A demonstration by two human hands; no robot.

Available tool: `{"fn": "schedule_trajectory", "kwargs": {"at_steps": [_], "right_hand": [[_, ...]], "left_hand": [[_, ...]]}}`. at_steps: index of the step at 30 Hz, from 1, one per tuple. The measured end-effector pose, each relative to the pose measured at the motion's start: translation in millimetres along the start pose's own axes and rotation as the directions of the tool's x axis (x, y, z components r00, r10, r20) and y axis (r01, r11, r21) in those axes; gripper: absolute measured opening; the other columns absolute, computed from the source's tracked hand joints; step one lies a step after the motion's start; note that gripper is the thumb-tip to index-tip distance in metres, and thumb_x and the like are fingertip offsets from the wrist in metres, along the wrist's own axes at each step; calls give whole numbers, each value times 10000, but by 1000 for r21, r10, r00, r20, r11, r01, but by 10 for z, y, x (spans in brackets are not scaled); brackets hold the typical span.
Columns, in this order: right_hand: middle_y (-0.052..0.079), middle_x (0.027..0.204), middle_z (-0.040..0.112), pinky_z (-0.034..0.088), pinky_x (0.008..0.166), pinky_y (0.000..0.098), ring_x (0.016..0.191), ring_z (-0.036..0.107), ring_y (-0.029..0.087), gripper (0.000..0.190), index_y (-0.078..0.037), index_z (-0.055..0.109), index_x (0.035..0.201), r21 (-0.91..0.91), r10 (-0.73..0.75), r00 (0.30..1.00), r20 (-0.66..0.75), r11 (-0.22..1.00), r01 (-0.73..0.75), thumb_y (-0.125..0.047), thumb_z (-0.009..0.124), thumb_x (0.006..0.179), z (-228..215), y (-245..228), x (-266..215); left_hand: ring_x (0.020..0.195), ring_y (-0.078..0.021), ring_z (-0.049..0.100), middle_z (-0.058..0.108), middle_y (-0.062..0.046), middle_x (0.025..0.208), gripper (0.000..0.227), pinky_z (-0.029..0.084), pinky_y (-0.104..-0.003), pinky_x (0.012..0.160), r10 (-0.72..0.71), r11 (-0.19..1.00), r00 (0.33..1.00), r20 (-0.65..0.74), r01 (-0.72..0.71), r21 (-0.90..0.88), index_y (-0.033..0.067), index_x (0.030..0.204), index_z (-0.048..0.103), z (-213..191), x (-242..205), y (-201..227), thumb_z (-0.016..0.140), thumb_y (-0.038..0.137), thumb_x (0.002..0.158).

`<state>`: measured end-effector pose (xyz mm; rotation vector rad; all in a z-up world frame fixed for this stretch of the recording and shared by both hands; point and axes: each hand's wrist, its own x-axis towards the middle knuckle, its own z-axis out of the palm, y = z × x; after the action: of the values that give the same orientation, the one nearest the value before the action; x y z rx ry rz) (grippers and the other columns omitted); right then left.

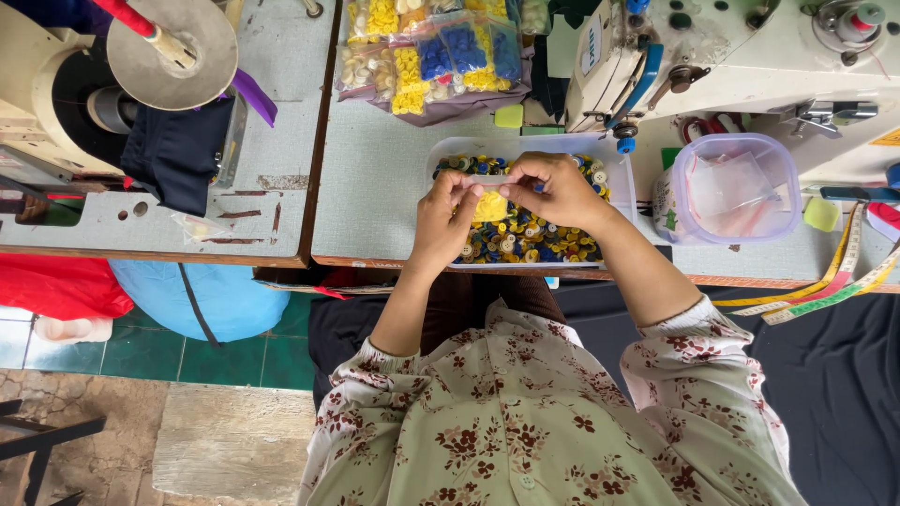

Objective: A person is sorting small colorful buttons from a plastic container and placing them into a small clear plastic bag at a sewing workstation.

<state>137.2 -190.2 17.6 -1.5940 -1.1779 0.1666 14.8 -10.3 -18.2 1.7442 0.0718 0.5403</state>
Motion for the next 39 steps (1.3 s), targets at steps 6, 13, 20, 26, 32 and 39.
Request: {"fn": "schedule_trajectory", "kwargs": {"at_steps": [6, 13, 20, 26, 32, 39], "right_hand": [[178, 754, 627, 484, 483, 304, 617, 628, 235, 69, 61, 664, 911, -16, -28, 999, 34, 999, 28, 61, 733, 916, 8, -123, 34], [190, 771, 640, 467, 490, 318, 583, 590, 224, 48, 60, 693, 926, -8, -42, 998, 51, 999, 42, 85, 722, 897, 14, -158, 75], [177, 785, 661, 495, 514, 319, 608, 604, 231, 80, 43, 710, 949, -34, -72, 994, 82, 997, 75, 91, 707, 885, 51, -237, 84], [146, 792, 658, 492, 546, 335, 631, 604, 222, 92, 0, 716, 964, -40, -88, 991, 101, 995, 92, 61, 708, 895, 67, -176, 59], [320, 1035, 661, 542, 746, 506, 901, 659, 452, 377, 105, 615, 1202, -83, -24, 980, 197, 996, 41, -42, 768, 890, 21, -487, 161], [215, 946, 713, 632, 641, 367, 777, 730, 279, 277, 62, 628, 1129, 108, 233, 928, 290, 956, -274, -113, 747, 950, 93, 97, -69]], "left_hand": [[1044, -483, 674, 660, -263, 958, 199, 587, -528, 852, 39, 999, 999, 2, -39, 31, 20, 1041, 592, -5, -10, -61, 630, 215, 1033], [993, -374, 734, 700, -185, 906, 129, 585, -447, 820, 110, 994, 994, 17, -110, 20, 53, 986, 637, 29, 10, -133, 688, 171, 1001], [895, -323, 742, 700, -129, 835, 128, 582, -403, 769, 175, 976, 981, 79, -184, 120, 103, 978, 674, 0, 15, -61, 685, 228, 1003], [838, -307, 734, 699, -145, 816, 61, 572, -398, 742, 213, 973, 975, 68, -218, 75, 81, 956, 682, 18, 4, -61, 698, 137, 975], [789, -232, 719, 713, -133, 832, 77, 585, -381, 750, 162, 979, 986, -39, -166, -119, 63, 969, 691, 0, 4, -53, 673, 129, 1004], [982, -443, 705, 648, -303, 1041, 479, 631, -507, 824, 131, 983, 991, 19, -128, -129, 1, 1303, 547, -18, -43, 235, 795, 154, 924]]}}
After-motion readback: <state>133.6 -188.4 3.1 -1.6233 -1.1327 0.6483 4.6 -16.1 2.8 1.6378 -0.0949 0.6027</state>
